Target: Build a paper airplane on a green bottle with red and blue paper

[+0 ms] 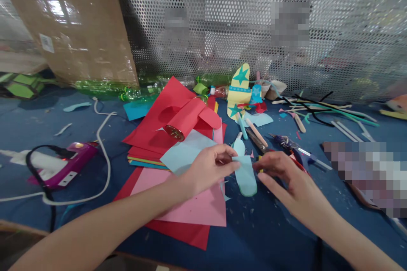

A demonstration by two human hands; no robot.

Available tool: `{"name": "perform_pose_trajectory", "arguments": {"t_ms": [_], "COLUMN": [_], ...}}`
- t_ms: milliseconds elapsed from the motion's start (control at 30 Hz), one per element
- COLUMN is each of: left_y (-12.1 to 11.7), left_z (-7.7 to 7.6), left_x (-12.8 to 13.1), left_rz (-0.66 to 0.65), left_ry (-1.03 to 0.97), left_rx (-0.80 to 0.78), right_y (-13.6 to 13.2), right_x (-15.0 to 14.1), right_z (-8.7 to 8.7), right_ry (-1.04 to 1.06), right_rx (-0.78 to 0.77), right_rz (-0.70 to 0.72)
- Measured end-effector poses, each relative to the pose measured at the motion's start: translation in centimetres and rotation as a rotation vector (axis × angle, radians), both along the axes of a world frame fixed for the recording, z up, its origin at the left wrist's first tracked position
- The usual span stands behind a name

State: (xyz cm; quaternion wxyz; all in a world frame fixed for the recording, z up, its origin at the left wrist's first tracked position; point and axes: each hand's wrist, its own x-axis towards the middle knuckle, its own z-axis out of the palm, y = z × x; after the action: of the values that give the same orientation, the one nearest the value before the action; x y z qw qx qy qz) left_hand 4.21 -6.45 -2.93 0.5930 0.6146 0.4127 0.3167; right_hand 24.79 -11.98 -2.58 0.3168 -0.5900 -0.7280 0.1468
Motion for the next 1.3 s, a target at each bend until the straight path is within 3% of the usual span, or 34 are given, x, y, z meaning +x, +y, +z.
{"name": "perform_pose_trajectory", "arguments": {"t_ms": [100,167,267,367,467,633,1000,1300], "left_y": [-0.6,-0.6,0.2,1.2,1.7,1.1,1.1,1.0], "left_z": [0.2,0.6,1.3,1.3,0.6,-0.8,-1.4,-0.4], "left_x": [0.0,-0.1,-0.7,-1.0,-0.7,0.5,0.8,1.0], "left_rz": [-0.084,-0.113,-0.037,0.041,-0.04,-0.074,-0.105,-0.042], "left_ry": [0.057,0.068,0.16,0.41,0.589,0.621,0.598,0.506], "left_rx": [0.048,0.087,0.246,0.428,0.544,0.65,0.706,0.473], "right_y": [-0.4,-0.4,0.0,0.6,0.9,0.9,0.8,0.7], "right_x": [-1.1,-1.2,-0.6,0.2,0.3,-0.5,-0.3,-0.1], "right_z": [-0.3,-0.5,-0.5,-0.4,-0.6,-0.9,-0.9,-1.1], "right_ry": [0.379,0.487,0.565,0.599,0.631,0.655,0.674,0.755], "right_rx": [-0.241,-0.257,-0.204,-0.188,-0.224,-0.24,-0.271,-0.317], "right_rz": [0.121,0.106,0.039,-0.038,-0.065,-0.031,-0.062,-0.114]}}
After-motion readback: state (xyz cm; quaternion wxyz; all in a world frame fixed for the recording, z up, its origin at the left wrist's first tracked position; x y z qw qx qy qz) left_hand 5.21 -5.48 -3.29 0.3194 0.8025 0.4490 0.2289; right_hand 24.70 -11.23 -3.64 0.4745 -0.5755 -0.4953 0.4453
